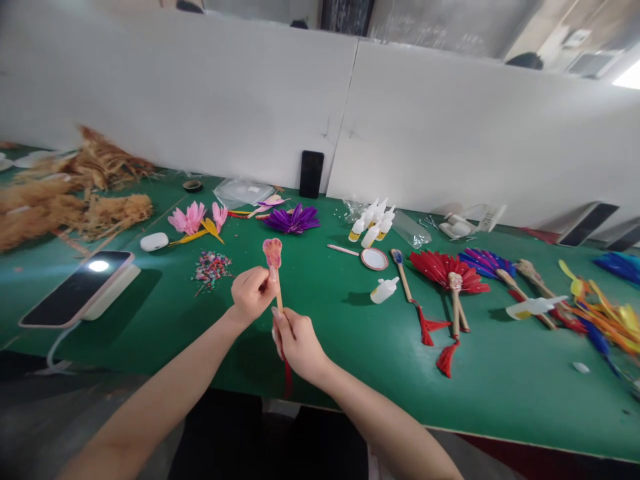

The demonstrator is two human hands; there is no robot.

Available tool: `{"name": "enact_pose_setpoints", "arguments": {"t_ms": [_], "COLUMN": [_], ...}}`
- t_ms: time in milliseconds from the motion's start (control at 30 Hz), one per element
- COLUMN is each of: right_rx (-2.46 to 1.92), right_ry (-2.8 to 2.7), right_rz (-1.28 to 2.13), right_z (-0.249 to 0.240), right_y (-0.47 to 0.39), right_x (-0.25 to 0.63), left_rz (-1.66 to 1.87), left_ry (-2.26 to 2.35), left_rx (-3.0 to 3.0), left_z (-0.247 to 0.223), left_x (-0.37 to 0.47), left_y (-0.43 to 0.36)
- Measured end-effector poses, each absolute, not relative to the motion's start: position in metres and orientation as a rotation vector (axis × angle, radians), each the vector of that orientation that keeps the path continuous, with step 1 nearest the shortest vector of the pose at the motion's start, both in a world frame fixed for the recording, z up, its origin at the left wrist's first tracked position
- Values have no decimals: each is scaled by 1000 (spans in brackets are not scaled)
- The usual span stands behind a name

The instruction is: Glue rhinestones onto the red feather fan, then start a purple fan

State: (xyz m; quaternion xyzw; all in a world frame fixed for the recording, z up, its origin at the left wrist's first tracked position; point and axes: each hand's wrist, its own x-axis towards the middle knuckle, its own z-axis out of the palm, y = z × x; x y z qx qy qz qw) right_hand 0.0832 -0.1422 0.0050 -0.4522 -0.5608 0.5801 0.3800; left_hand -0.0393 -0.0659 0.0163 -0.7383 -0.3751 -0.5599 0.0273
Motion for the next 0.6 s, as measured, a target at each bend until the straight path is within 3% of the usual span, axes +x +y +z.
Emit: {"name": "enact_pose_setpoints", "arguments": {"t_ms": [600], "right_rx": [-1211], "right_ry": [-1578], "right_rz": [1214], "right_z": [6], "right_y": [-135], "right_x": [87], "left_rz": [-2084], "left_ry": [-1528], "left_rx": [-2292], "left_z": [22], "left_x": [-26], "left_y": [-73]}}
